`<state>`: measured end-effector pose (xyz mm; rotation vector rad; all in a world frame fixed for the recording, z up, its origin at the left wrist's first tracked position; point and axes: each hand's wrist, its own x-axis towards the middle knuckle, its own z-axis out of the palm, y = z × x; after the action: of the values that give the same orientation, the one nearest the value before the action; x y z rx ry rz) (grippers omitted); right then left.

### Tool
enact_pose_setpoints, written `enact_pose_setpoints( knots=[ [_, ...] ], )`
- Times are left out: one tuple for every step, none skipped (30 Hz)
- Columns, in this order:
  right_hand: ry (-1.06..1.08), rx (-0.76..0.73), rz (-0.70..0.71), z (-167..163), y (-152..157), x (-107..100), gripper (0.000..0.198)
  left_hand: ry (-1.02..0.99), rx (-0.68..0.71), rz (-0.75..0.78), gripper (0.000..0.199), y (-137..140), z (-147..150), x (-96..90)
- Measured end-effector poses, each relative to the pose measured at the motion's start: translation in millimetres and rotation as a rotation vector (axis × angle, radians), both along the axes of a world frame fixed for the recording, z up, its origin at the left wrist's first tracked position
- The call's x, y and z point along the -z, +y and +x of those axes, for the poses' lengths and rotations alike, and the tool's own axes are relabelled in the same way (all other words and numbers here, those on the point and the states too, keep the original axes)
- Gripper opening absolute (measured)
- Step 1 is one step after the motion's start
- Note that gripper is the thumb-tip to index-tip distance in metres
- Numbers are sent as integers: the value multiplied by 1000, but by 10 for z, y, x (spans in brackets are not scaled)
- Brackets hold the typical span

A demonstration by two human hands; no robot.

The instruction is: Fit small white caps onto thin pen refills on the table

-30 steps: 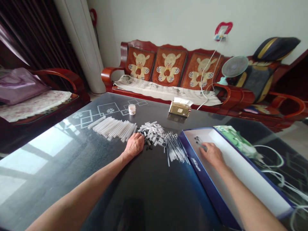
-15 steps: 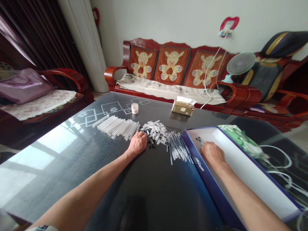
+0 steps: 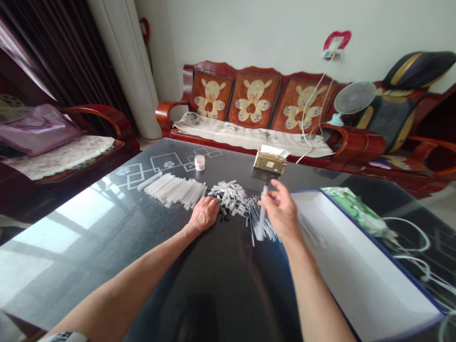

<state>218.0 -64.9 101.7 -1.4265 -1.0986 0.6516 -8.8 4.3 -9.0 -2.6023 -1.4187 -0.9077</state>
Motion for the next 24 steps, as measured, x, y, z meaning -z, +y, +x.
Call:
enact_pose_setpoints(
  knots=[
    [97, -50, -11, -178, 33, 148, 76, -27, 20, 8, 29, -5, -11, -8],
    [187, -79, -29, -332, 69, 301, 76, -59, 43, 14, 30, -13, -26, -19],
    [269, -89, -43, -459, 105, 447, 75, -97, 67, 18, 31, -26, -44, -33],
    [347, -79, -45, -559, 137, 579, 73, -136, 92, 20, 31, -46, -64, -49],
    [403, -68, -41, -633, 164, 690, 71, -176, 118, 20, 32, -72, -82, -68],
    [438, -61, -35, -685, 183, 778, 69, -207, 144, 18, 32, -105, -97, -88],
    [456, -53, -25, -720, 196, 842, 67, -225, 173, 12, 32, -144, -104, -110],
    [458, -44, -13, -742, 201, 885, 65, -227, 203, 4, 32, -187, -103, -132],
    [450, -34, 0, -757, 200, 911, 63, -210, 234, -7, 33, -231, -93, -155],
    [436, -22, 11, -768, 196, 926, 60, -179, 257, -22, 35, -273, -74, -177],
    [422, -14, 19, -778, 189, 934, 57, -137, 267, -43, 36, -310, -49, -198],
    [410, -11, 23, -788, 181, 940, 55, -88, 257, -70, 36, -339, -21, -216],
    [401, -16, 21, -796, 174, 947, 52, -42, 231, -97, 35, -358, 9, -231],
    [394, -25, 19, -803, 168, 956, 49, -1, 191, -118, 32, -367, 37, -242],
    [388, -36, 18, -808, 165, 969, 46, 29, 143, -124, 31, -366, 61, -247],
    [380, -46, 20, -811, 163, 985, 44, 49, 96, -113, 31, -357, 80, -247],
    [369, -54, 23, -810, 164, 1003, 43, 56, 54, -86, 32, -341, 95, -242],
    [355, -57, 25, -808, 168, 1023, 42, 57, 22, -51, 32, -322, 107, -232],
    [339, -57, 25, -805, 173, 1042, 41, 52, -1, -15, 32, -302, 115, -220],
    [322, -53, 20, -801, 179, 1058, 41, 44, -17, 13, 31, -283, 123, -205],
    [305, -46, 10, -797, 186, 1071, 41, 36, -26, 33, 30, -265, 129, -189],
    [289, -37, -4, -795, 192, 1080, 41, 27, -31, 45, 29, -250, 135, -174],
    [273, -29, -20, -794, 198, 1083, 41, 19, -34, 53, 29, -237, 139, -161],
    [257, -25, -36, -794, 203, 1082, 42, 13, -36, 55, 29, -226, 140, -151]
  ],
)
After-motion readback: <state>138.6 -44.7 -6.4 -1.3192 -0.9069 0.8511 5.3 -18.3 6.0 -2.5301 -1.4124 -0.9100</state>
